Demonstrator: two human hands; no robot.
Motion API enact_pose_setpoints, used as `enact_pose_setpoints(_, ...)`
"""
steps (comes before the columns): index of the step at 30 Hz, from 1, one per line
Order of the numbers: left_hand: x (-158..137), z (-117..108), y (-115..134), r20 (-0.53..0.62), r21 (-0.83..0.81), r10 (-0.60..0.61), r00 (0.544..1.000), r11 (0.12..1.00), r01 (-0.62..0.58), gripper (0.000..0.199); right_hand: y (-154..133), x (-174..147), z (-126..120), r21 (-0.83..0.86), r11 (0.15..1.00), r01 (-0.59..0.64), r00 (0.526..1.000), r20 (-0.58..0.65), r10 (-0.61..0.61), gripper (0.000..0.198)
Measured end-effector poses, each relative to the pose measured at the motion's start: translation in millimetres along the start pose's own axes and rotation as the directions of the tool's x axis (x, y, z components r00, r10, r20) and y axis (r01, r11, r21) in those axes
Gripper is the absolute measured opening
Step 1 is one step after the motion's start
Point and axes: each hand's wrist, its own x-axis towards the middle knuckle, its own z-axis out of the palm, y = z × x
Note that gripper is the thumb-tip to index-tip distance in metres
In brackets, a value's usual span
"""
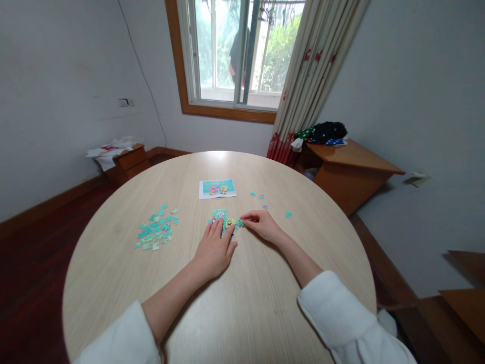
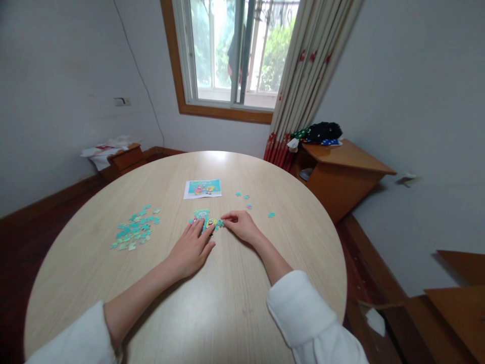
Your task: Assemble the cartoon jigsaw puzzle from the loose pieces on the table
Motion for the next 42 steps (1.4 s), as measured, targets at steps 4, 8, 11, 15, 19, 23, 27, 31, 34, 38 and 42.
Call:
enact_pose_setpoints(4,0,4,-1,-0.033,0.001,0.007,0.999,1.0,-0.007,0.051,-2,0,2,-0.023,1.0,-0.009,1.0,-0.003,0.009,0.02)
enact_pose_setpoints(8,1,7,-2,-0.061,-0.003,0.016,0.998,1.0,-0.016,0.051,-6,-1,2,-0.021,1.0,-0.007,1.0,0.007,0.007,0.019)
enact_pose_setpoints(11,1,6,-2,-0.045,0.01,0.015,0.999,1.0,-0.015,0.051,-8,-1,1,-0.026,1.0,-0.005,1.0,0.018,0.005,0.018)
enact_pose_setpoints(15,1,5,-1,-0.028,0.017,0.008,1.0,1.0,-0.008,0.053,-8,0,1,-0.043,0.999,0.001,1.0,0.02,0.0,0.018)
enact_pose_setpoints(19,0,7,-1,-0.04,0.012,0.014,0.999,1.0,-0.014,0.053,-10,1,1,-0.062,0.998,0.006,0.999,0.034,-0.004,0.018)
enact_pose_setpoints(23,0,8,-2,-0.043,-0.003,0.017,0.999,1.0,-0.017,0.053,-13,0,1,-0.108,0.994,-0.003,1.0,0.023,0.005,0.018)
enact_pose_setpoints(27,1,10,-4,-0.063,-0.003,0.032,0.998,0.999,-0.032,0.052,-14,-1,1,-0.113,0.994,-0.003,1.0,0.024,0.005,0.017)
enact_pose_setpoints(31,0,9,-3,-0.053,0.003,0.028,0.998,1.0,-0.028,0.052,-13,0,2,-0.099,0.995,-0.005,1.0,0.028,0.007,0.017)
enact_pose_setpoints(34,0,7,-2,-0.037,0.006,0.023,0.999,1.0,-0.022,0.052,-13,0,2,-0.116,0.993,-0.007,1.0,0.025,0.01,0.019)
enact_pose_setpoints(38,0,5,-1,-0.024,0.015,0.022,0.999,1.0,-0.022,0.053,-14,0,2,-0.132,0.991,-0.011,1.0,0.022,0.014,0.019)
enact_pose_setpoints(42,0,4,0,-0.021,0.017,0.024,0.999,1.0,-0.024,0.051,-14,0,3,-0.115,0.993,-0.023,1.0,0.01,0.024,0.018)
